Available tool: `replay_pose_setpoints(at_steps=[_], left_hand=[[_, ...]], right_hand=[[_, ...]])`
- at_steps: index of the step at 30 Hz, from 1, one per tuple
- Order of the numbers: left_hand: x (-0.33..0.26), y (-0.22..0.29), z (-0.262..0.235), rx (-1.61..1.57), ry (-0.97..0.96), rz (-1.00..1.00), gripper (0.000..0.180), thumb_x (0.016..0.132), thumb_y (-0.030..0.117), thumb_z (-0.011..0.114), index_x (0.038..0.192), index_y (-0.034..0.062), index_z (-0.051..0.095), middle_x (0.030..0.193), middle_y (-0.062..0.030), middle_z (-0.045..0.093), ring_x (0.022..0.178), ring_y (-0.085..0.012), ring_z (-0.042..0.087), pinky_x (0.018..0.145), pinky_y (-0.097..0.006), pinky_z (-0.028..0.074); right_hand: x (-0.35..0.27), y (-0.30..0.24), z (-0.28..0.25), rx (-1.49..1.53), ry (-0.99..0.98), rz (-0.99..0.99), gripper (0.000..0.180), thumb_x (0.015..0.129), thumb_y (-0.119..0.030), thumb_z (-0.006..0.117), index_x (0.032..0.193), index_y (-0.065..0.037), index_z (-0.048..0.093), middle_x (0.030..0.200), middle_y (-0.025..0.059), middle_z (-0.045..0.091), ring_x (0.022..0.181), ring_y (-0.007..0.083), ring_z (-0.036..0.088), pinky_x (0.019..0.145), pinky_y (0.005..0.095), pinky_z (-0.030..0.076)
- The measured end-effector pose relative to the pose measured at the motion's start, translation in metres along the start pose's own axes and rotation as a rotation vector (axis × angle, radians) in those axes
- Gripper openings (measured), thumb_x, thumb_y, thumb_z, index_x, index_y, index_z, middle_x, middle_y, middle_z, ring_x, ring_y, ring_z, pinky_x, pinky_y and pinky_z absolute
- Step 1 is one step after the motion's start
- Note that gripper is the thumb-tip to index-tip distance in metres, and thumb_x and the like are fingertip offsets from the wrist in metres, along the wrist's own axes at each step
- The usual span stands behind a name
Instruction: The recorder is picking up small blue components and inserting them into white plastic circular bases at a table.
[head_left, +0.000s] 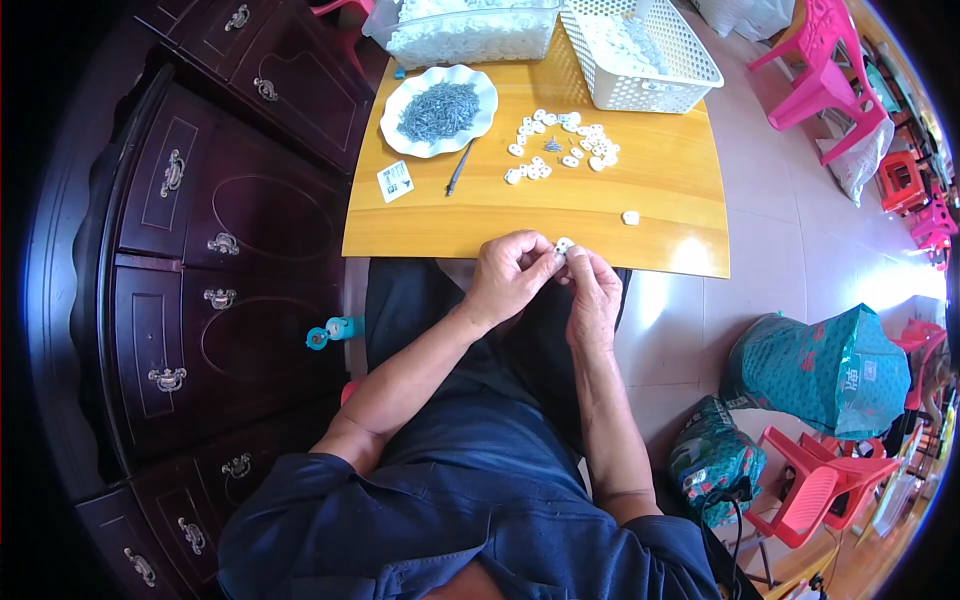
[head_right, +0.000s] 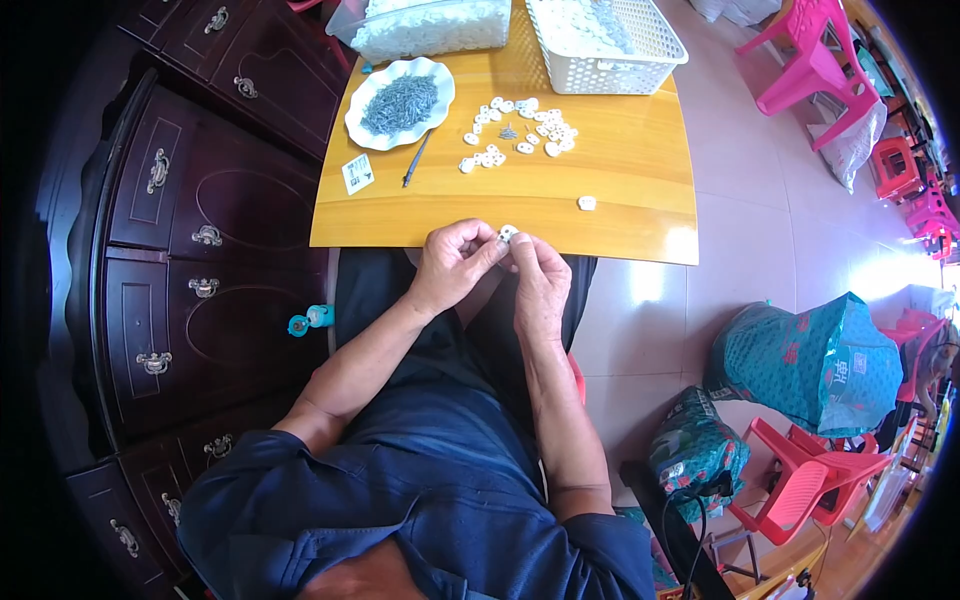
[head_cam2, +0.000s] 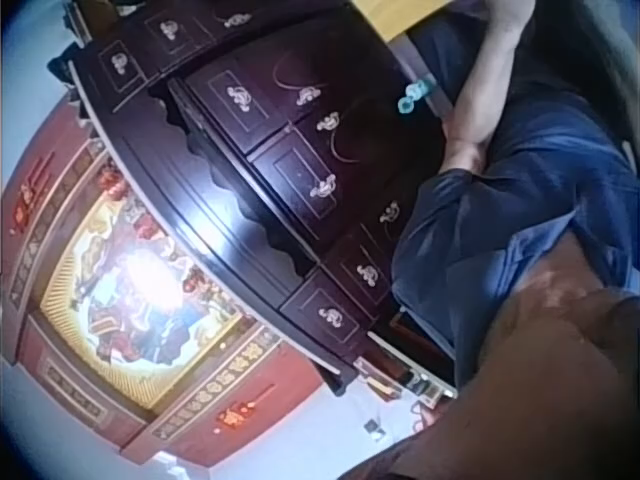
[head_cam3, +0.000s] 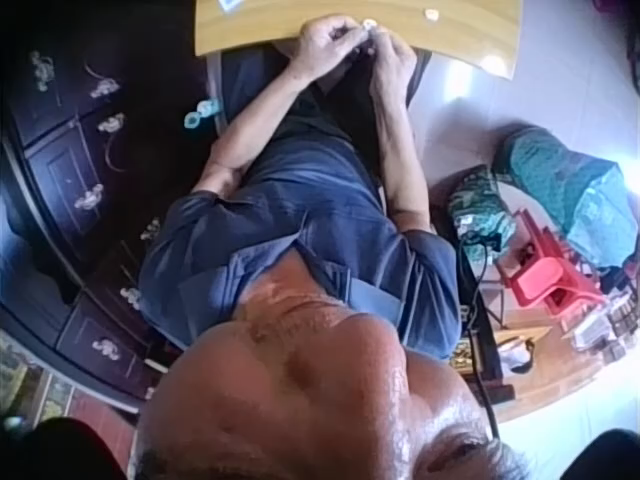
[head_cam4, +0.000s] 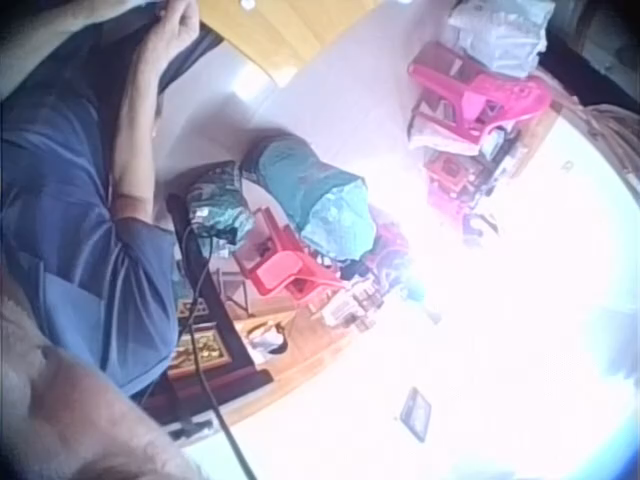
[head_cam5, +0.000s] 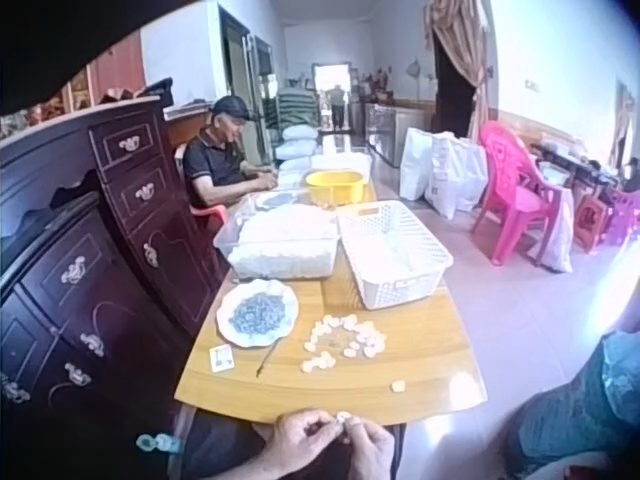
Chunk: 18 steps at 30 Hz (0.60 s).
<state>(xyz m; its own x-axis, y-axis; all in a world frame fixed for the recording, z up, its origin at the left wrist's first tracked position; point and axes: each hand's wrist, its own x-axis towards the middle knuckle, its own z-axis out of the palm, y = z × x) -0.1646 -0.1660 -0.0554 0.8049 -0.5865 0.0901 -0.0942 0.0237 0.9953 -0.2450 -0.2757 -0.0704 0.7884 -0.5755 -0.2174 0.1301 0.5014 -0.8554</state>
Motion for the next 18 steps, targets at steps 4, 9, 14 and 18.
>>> replay_pose_setpoints(at_steps=[4, 9, 14, 18], left_hand=[[0.001, 0.007, -0.009, 0.192, -0.006, 0.119, 0.013, 0.091, 0.003, 0.076, 0.099, 0.0002, 0.066, 0.075, -0.0042, 0.069, 0.063, -0.0068, 0.064, 0.057, -0.024, 0.051], [0.005, 0.024, -0.021, 0.368, -0.043, 0.206, 0.042, 0.083, 0.001, 0.08, 0.121, 0.004, 0.063, 0.083, -0.0052, 0.065, 0.06, -0.0072, 0.061, 0.056, -0.025, 0.051], [0.014, 0.03, -0.033, 0.605, -0.208, 0.396, 0.043, 0.08, 0.003, 0.083, 0.121, 0.0053, 0.07, 0.091, -0.0057, 0.065, 0.067, -0.0147, 0.062, 0.062, -0.028, 0.053], [0.015, 0.028, -0.032, 0.614, -0.217, 0.405, 0.033, 0.08, 0.007, 0.083, 0.112, 0.0043, 0.073, 0.094, -0.0076, 0.067, 0.073, -0.0196, 0.066, 0.067, -0.032, 0.055]], right_hand=[[0.001, 0.004, -0.002, -0.012, -0.02, 0.005, 0.02, 0.102, -0.018, 0.065, 0.1, -0.001, 0.075, 0.084, 0.0003, 0.069, 0.074, 0.0066, 0.057, 0.069, 0.0218, 0.046], [-0.001, 0.001, -0.001, 0.002, -0.055, 0.065, 0.022, 0.102, -0.017, 0.065, 0.104, 0.002, 0.075, 0.086, 0.0002, 0.069, 0.078, 0.0064, 0.056, 0.073, 0.0226, 0.043], [0.0, 0.005, -0.003, -0.013, -0.119, 0.084, 0.02, 0.102, -0.017, 0.065, 0.102, 0.001, 0.075, 0.086, -0.0004, 0.069, 0.078, 0.0055, 0.056, 0.073, 0.0221, 0.043], [0.0, 0.004, -0.004, -0.033, -0.124, 0.105, 0.019, 0.101, -0.016, 0.066, 0.101, 0.001, 0.076, 0.085, -0.0009, 0.069, 0.077, 0.0051, 0.057, 0.073, 0.0218, 0.043]])
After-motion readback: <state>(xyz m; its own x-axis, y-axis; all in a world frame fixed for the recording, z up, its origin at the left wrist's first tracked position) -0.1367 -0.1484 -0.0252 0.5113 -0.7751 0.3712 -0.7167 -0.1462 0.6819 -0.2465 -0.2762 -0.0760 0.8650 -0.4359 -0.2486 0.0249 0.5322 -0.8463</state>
